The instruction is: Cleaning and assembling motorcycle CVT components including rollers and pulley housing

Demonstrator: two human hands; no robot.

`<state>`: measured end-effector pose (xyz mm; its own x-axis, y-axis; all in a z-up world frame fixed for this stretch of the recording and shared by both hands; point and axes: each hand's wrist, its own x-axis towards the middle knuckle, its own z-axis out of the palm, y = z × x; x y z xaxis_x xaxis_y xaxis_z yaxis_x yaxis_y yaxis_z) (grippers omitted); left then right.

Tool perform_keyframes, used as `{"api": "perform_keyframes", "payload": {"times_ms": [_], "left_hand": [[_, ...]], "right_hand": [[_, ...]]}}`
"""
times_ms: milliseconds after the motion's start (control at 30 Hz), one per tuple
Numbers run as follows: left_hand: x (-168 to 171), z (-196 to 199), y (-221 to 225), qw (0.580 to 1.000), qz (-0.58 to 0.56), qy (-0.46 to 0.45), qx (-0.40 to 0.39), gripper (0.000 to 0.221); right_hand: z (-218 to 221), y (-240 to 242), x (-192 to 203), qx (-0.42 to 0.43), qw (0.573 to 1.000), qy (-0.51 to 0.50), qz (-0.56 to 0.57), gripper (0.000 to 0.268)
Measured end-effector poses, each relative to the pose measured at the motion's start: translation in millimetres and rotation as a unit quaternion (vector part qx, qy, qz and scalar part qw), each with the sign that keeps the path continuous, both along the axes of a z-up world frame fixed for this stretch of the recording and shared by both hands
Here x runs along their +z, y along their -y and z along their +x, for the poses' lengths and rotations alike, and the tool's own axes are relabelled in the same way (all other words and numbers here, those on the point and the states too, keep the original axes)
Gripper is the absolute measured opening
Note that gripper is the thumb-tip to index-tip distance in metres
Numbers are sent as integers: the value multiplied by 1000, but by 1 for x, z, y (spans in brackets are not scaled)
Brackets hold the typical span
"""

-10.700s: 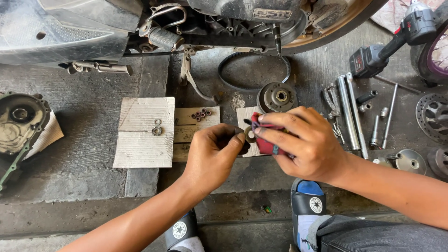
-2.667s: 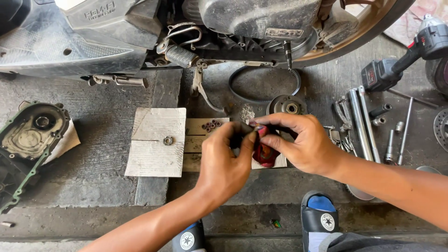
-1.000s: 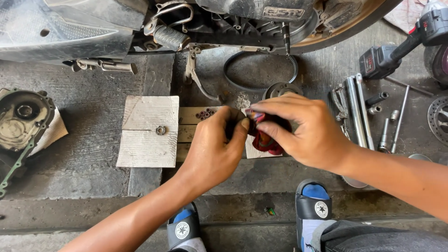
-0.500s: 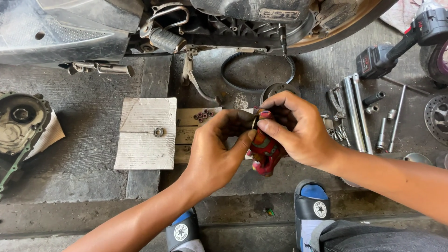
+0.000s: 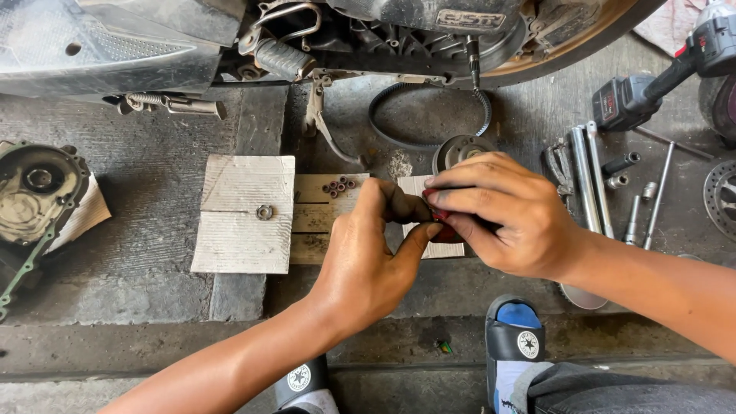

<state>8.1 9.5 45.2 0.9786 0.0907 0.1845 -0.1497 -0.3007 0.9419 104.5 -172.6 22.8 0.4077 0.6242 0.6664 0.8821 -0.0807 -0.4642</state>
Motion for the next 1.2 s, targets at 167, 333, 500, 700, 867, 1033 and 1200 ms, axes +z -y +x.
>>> {"api": "perform_keyframes", "payload": {"times_ms": [167,333,500,700,867,1033,1200], "left_hand": [[-8,3,-1,999,40,1,-8,35],[-8,4,-1,1000,25,6,-13,31],[-5,8,-8,998,-13,-29,-48,13],[-37,14,-6,945,-305,-106,-51,22],[-43,15,-6,900,-406,-155,-28,23],[-39,16,-8,879,-437,-190,-14,28],[-44,15,-3,893,-410,-187,-8,20]], "right_hand": [[5,6,10,29,990,105,-85,19],[13,13,3,41,987,130,-90,17],[20,24,-4,52,994,66,-75,14],[8,14,13,7,993,98,-59,13],[9,12,6,-24,981,178,-80,10],[0,7,15,-30,977,177,-115,14],[-8,5,15,-22,982,143,-124,16]]}}
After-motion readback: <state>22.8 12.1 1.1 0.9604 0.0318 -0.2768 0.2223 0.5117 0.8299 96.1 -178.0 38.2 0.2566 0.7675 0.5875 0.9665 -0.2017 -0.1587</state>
